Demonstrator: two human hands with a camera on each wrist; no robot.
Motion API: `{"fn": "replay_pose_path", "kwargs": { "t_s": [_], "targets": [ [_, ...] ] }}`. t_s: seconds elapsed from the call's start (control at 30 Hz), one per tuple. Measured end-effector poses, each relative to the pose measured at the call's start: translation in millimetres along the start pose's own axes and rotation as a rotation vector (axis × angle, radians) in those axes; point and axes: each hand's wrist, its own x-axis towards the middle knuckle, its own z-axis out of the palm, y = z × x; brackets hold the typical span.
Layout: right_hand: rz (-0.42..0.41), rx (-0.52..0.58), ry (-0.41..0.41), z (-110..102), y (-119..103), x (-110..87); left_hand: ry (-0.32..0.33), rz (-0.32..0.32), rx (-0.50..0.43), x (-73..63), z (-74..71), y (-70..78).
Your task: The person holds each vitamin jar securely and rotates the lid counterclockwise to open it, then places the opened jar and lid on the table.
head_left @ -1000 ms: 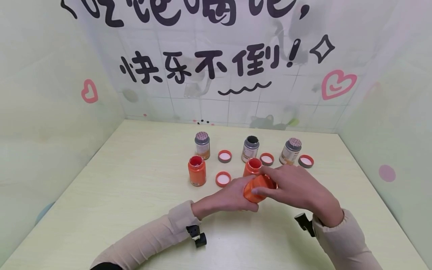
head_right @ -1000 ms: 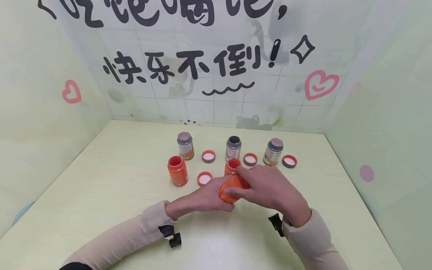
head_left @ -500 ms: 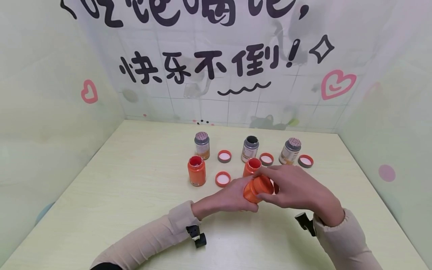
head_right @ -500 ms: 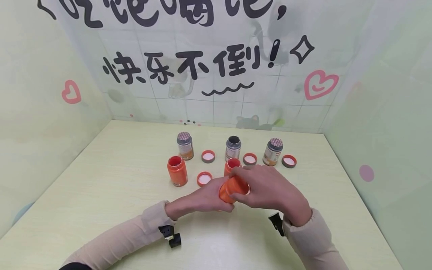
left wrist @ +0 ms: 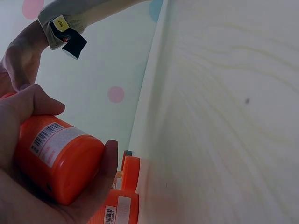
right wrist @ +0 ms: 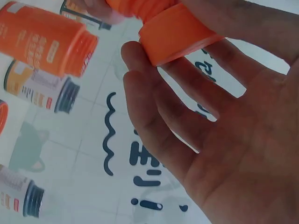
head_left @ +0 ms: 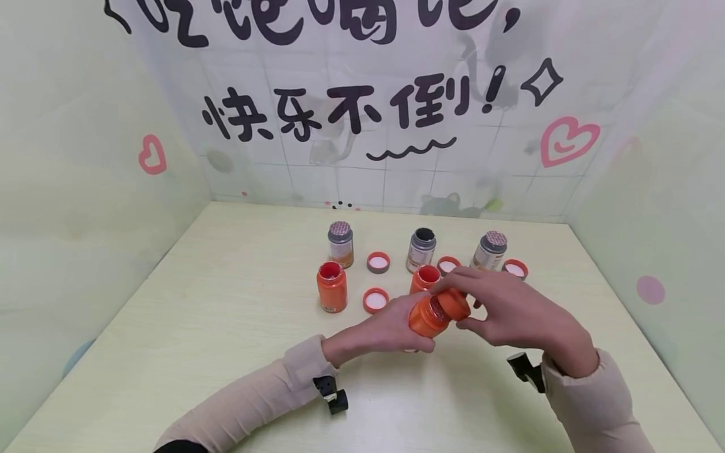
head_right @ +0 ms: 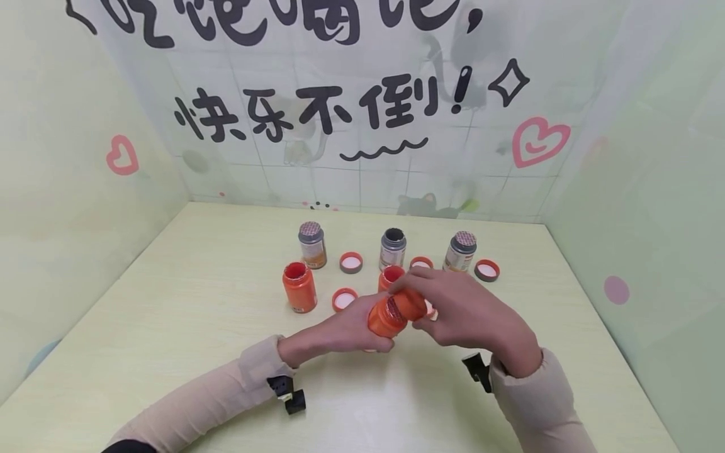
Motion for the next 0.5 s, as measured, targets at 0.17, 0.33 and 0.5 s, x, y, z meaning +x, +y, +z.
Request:
{"fn": "replay_pose_path", "kwargs": {
  "t_s": [0.17,0.33,0.5],
  "targets": [
    [0.02,0.011,0.077,-14.3,10.6,-9.8,0.01,-0.009,0.022,1.6,0.0,0.4],
    [0.055,0.018,0.111,-25.9,21.9,-17.8,0.032,-0.019,0.038,1.2,2.5,-1.3],
    [0.054,0.044,0.133,-31.2,34.9,-21.9,0.031,0.001,0.017,1.4,7.5,-0.7]
  ]
}}
